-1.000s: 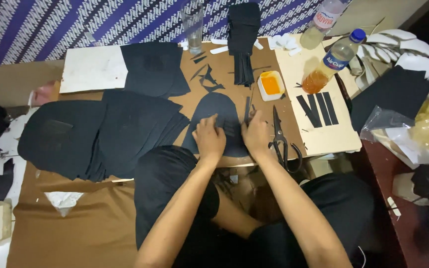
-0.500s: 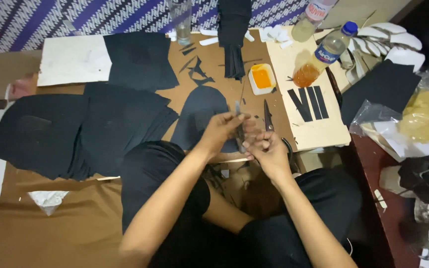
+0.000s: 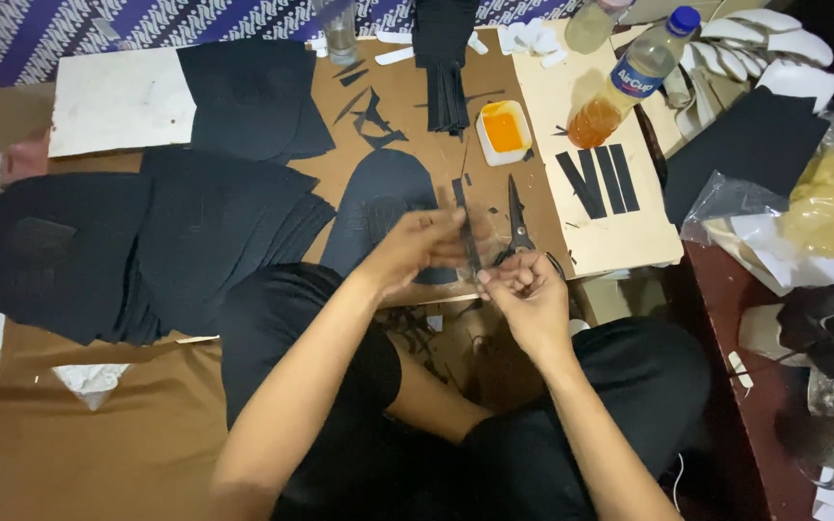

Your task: The person uses scissors to cut a small strip from a black sheet of material. They then trim the strip into smaller pieces and place them on the table. Finally, they pick up a larger black sheet with a pre-cut design and inspect it by turning it over.

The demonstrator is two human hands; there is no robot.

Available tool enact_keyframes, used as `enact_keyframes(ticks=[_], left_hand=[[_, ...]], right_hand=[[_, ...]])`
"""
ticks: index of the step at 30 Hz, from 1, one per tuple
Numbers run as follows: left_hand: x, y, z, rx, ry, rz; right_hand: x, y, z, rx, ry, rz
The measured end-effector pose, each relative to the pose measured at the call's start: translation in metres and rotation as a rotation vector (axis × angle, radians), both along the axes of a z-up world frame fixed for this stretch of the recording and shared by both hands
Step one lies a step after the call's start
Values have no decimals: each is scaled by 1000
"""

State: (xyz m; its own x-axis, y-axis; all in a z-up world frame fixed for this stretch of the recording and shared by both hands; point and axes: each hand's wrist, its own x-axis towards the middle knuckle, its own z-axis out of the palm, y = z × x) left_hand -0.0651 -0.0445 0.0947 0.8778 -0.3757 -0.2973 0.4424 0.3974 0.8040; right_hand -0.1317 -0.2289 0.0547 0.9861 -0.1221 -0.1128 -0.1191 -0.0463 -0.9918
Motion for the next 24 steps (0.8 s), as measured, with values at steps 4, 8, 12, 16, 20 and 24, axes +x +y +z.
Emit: enact_keyframes(ticks=[4, 8, 12, 16, 20, 24], left_hand=[[-3, -3, -28, -17, -3, 5], [8, 1, -52, 60, -45, 37], [8, 8, -36, 34, -5, 73], [8, 6, -25, -39, 47, 52], [13, 8, -21, -87, 54, 24], [15, 15, -25, -80, 27, -41]], right_hand=[[3, 5, -3, 98, 66, -65], [6, 5, -10, 78, 88, -10], [20, -32, 10, -509, 17, 77], [46, -75, -38, -1107, 207, 208], [47, -73, -56, -1116, 348, 270], [45, -61, -51, -1092, 311, 237]])
